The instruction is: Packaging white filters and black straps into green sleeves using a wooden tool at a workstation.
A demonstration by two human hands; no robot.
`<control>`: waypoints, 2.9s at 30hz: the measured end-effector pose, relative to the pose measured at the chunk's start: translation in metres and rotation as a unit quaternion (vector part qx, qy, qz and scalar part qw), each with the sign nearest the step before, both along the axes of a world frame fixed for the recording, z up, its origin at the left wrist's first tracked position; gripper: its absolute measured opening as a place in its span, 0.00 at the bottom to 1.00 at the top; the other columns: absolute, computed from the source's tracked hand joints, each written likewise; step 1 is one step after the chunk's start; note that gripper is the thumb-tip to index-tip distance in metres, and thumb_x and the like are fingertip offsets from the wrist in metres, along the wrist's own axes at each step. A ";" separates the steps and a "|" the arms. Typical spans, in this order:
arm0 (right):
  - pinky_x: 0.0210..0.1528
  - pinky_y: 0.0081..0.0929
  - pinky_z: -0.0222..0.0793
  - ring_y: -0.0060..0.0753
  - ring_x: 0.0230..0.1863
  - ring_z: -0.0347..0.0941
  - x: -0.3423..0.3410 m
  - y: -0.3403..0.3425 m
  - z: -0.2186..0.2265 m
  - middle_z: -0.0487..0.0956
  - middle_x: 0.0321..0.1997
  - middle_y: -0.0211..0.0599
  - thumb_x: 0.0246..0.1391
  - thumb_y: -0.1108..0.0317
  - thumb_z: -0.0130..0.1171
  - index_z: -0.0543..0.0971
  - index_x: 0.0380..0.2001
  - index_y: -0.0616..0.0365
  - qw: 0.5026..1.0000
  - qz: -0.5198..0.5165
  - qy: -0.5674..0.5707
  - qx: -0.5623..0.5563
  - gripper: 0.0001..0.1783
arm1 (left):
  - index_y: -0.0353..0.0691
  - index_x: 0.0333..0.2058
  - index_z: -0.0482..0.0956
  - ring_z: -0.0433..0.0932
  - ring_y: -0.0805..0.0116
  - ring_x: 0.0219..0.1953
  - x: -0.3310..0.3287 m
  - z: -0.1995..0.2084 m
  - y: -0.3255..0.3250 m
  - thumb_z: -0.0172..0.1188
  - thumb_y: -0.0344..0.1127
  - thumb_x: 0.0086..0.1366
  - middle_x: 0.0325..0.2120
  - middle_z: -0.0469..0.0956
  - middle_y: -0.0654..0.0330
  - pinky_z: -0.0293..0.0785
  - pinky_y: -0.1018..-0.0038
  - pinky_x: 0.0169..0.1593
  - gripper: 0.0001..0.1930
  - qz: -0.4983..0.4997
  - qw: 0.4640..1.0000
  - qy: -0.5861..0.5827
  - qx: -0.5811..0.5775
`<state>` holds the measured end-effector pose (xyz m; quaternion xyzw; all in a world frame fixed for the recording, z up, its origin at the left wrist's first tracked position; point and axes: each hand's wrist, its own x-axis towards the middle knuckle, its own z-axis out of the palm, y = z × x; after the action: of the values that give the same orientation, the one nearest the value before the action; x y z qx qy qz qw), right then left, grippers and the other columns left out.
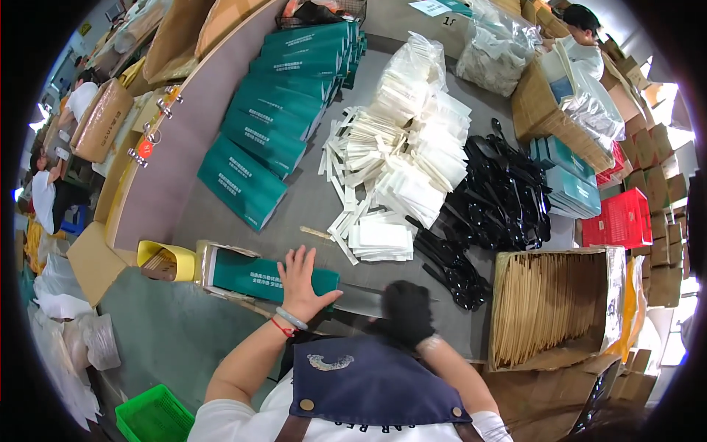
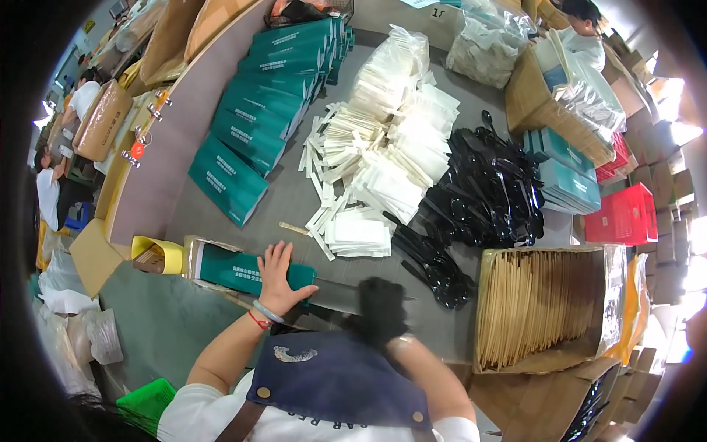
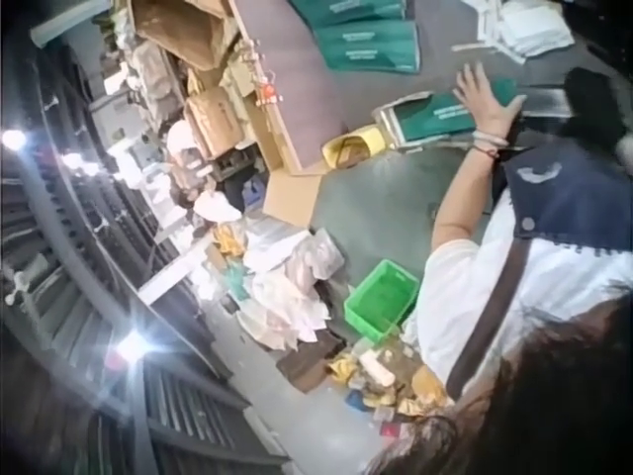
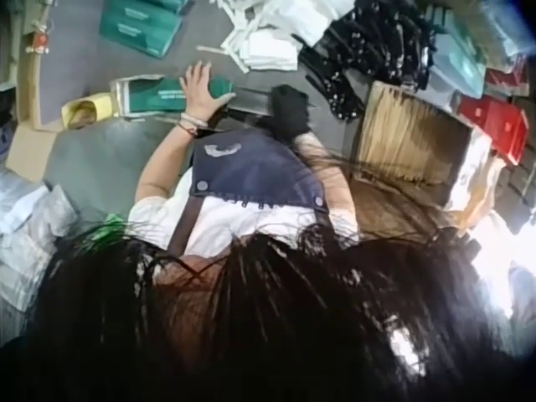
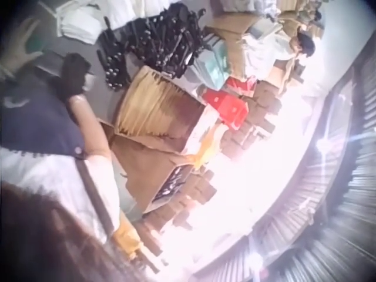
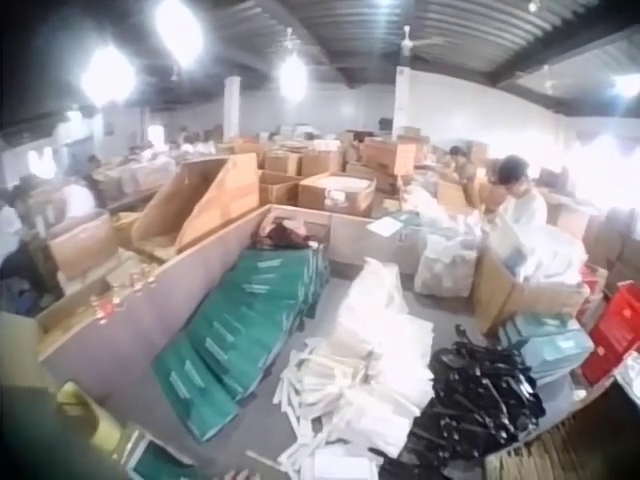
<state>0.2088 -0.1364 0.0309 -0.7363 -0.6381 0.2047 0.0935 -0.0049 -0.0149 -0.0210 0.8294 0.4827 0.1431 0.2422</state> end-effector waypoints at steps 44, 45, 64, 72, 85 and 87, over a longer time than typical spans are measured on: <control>0.40 0.38 0.72 0.48 0.38 0.77 0.112 -0.025 -0.009 0.80 0.36 0.47 0.52 0.59 0.62 0.79 0.38 0.58 0.942 -0.270 0.026 0.195 0.15 | 0.43 0.25 0.79 0.75 0.64 0.32 0.082 0.046 0.058 0.68 0.29 0.48 0.29 0.77 0.64 0.70 0.67 0.38 0.07 -0.158 0.952 -0.193 0.179; 0.40 0.40 0.72 0.50 0.38 0.77 0.110 -0.015 -0.008 0.80 0.36 0.45 0.50 0.58 0.65 0.80 0.37 0.56 0.957 -0.259 -0.009 0.132 0.16 | 0.43 0.25 0.79 0.75 0.64 0.32 0.081 0.051 0.055 0.68 0.29 0.48 0.29 0.77 0.64 0.70 0.67 0.38 0.07 -0.158 0.951 -0.194 0.179; 0.39 0.42 0.72 0.45 0.38 0.78 0.046 0.019 -0.017 0.81 0.34 0.38 0.52 0.55 0.57 0.83 0.36 0.45 0.991 0.056 0.082 -0.085 0.12 | 0.48 0.43 0.80 0.70 0.65 0.42 0.022 0.027 -0.029 0.67 0.37 0.47 0.42 0.76 0.70 0.67 0.67 0.41 0.20 -0.324 0.931 -0.080 0.147; 0.37 0.42 0.72 0.46 0.37 0.78 0.043 0.024 -0.020 0.80 0.34 0.38 0.51 0.53 0.58 0.82 0.34 0.47 0.990 0.051 0.091 -0.090 0.13 | 0.47 0.46 0.79 0.69 0.64 0.43 0.023 0.023 -0.033 0.62 0.36 0.53 0.45 0.76 0.70 0.64 0.65 0.47 0.19 -0.307 0.934 -0.057 0.173; 0.35 0.40 0.71 0.44 0.35 0.77 0.030 0.015 -0.016 0.78 0.31 0.36 0.45 0.54 0.64 0.83 0.32 0.48 0.994 -0.007 0.105 -0.002 0.13 | 0.46 0.45 0.80 0.70 0.65 0.46 0.010 0.026 -0.029 0.67 0.36 0.48 0.47 0.75 0.68 0.62 0.65 0.49 0.22 -0.264 0.942 -0.099 0.183; 0.34 0.40 0.71 0.44 0.34 0.77 0.034 0.015 -0.011 0.79 0.31 0.36 0.45 0.54 0.65 0.83 0.32 0.48 0.992 -0.029 0.121 0.011 0.14 | 0.46 0.46 0.80 0.70 0.65 0.46 0.010 0.023 -0.028 0.66 0.36 0.49 0.46 0.75 0.69 0.62 0.65 0.49 0.22 -0.282 0.938 -0.102 0.173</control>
<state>0.2431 -0.1217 0.0199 -0.7231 -0.6029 0.2823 0.1842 0.0051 -0.0431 0.0018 0.9416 0.1697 0.2339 0.1731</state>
